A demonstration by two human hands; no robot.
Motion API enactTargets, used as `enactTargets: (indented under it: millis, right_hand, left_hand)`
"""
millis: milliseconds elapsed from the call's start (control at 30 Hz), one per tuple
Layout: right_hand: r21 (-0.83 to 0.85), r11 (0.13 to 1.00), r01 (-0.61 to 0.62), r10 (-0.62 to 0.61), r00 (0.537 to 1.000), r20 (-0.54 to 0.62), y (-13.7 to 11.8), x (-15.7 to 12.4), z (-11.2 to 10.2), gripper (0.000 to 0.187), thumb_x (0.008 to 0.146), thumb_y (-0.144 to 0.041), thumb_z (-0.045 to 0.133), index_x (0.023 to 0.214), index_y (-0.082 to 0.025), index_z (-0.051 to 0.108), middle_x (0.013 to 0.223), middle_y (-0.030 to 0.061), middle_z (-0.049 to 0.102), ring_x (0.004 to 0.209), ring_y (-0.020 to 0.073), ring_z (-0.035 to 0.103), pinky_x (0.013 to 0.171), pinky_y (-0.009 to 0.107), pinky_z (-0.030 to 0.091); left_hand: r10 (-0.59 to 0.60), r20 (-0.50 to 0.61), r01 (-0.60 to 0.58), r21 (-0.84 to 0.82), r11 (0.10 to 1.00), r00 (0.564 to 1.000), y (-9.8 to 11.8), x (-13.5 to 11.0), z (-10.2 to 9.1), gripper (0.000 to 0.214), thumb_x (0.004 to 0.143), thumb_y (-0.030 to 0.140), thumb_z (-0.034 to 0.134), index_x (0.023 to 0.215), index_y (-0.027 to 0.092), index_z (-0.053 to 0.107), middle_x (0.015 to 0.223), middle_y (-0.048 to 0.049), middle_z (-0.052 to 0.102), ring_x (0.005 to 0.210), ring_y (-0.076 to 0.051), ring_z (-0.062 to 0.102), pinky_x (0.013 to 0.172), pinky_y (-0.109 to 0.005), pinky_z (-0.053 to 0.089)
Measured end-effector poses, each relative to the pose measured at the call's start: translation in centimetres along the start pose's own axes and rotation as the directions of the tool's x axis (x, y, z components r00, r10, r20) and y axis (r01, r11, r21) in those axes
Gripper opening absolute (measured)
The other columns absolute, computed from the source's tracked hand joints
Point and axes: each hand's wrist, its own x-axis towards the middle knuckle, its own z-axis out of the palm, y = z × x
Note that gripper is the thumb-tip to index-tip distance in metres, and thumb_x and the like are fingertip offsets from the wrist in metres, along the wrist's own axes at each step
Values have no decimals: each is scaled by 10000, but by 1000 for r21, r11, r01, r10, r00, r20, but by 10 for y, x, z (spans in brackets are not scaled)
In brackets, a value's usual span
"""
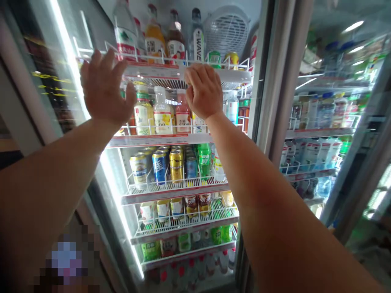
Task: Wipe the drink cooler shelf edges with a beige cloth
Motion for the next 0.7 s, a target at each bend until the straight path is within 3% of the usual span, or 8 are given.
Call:
enactTargets:
  millis: [133,200,300,367,433,533,600,700]
  right_hand:
    - [-2,977,-215,212,966,-146,3,3,5,394,879,-177,386,1210,-207,598,1300,81,593,1303,262,479,1156,448,373]
    - [-11,972,-236,232,961,-153,5,3,6,396,882,-181,377,1215,-192,591,1299,97,584,1302,270,481,1159,456,368]
    - [-18,999,29,-29,999,16,5,0,4,419,898,-228,391,1286,-226,548,1385,75,537,1356,275,443,1176,488,348]
    - [11,973,231,-231,963,137,3,-2,3,451,910,-265,398,1348,-263,506,1446,46,500,1390,276,414,1180,511,343]
    - [26,960,278,-278,948,154,3,-4,4,473,909,-252,398,1372,-277,490,1464,35,490,1402,269,403,1183,509,343]
    - [18,998,61,-61,998,-5,7,-4,10,482,883,-174,388,1342,-246,518,1422,65,519,1377,263,426,1185,490,345]
    - [39,995,-93,97,988,-122,12,-3,14,477,865,-143,382,1308,-216,545,1366,91,554,1342,266,456,1182,484,350]
    - [66,993,-101,110,981,-158,17,-1,13,423,894,-189,381,1267,-210,578,1324,92,586,1299,257,492,1180,466,364]
  left_hand:
    - [-21,26,20,10,1000,999,2,1,-2,635,922,283,535,1536,242,376,1628,6,254,1519,-253,171,1239,-518,163]
    - [-29,33,28,6,1000,999,2,1,-2,652,912,276,542,1540,248,371,1628,11,251,1520,-248,166,1243,-514,153]
    - [-38,18,38,-10,999,999,4,1,-3,629,924,281,542,1532,255,385,1623,17,263,1519,-232,173,1248,-502,150]
    - [-40,7,40,-14,999,999,5,0,-3,620,926,276,544,1527,256,393,1620,21,271,1518,-225,178,1249,-497,152]
    - [-38,1,38,-16,999,999,4,0,-2,633,915,263,551,1527,270,389,1620,34,266,1519,-220,174,1249,-496,149]
    - [-36,4,36,-23,999,999,0,1,1,653,909,272,546,1536,291,368,1626,54,246,1522,-216,162,1247,-501,143]
    - [-37,19,38,-20,999,999,-4,1,4,674,895,273,549,1542,287,358,1629,54,237,1524,-218,150,1246,-505,137]
    - [-25,18,26,-17,1000,1000,-5,1,5,664,895,285,546,1536,265,371,1626,31,253,1525,-221,142,1244,-505,125]
